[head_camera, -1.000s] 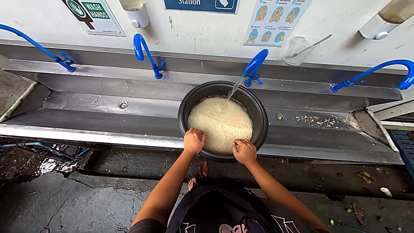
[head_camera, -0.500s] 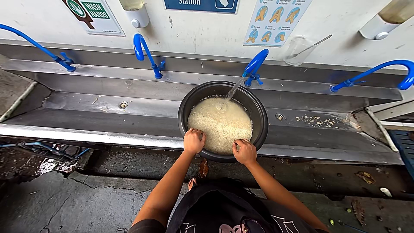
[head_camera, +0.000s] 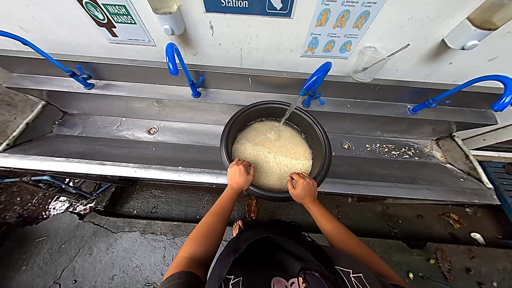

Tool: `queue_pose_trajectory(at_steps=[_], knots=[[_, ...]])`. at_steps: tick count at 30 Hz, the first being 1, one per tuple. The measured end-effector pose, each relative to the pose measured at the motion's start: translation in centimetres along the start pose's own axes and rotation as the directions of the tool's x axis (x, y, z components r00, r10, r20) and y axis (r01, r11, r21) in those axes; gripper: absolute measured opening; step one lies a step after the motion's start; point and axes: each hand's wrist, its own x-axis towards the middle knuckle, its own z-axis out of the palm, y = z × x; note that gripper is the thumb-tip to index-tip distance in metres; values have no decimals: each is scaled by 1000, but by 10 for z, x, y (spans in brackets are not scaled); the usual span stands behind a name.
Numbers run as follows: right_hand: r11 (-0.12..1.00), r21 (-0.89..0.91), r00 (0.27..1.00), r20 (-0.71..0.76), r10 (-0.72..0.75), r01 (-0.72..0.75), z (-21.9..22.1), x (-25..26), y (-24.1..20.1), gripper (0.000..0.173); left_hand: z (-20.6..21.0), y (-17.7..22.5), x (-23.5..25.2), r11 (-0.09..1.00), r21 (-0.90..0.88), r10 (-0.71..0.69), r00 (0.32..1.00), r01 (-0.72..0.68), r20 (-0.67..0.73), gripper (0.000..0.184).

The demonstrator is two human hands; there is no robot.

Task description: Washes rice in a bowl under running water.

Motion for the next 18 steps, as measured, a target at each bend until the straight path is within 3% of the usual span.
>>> queue_pose_trajectory(at_steps=[18], knots=[[1000,-9,1000,-13,-8,8,1,0,1,36,0,0,0,1000,7,-1,1000,1,-8,43]])
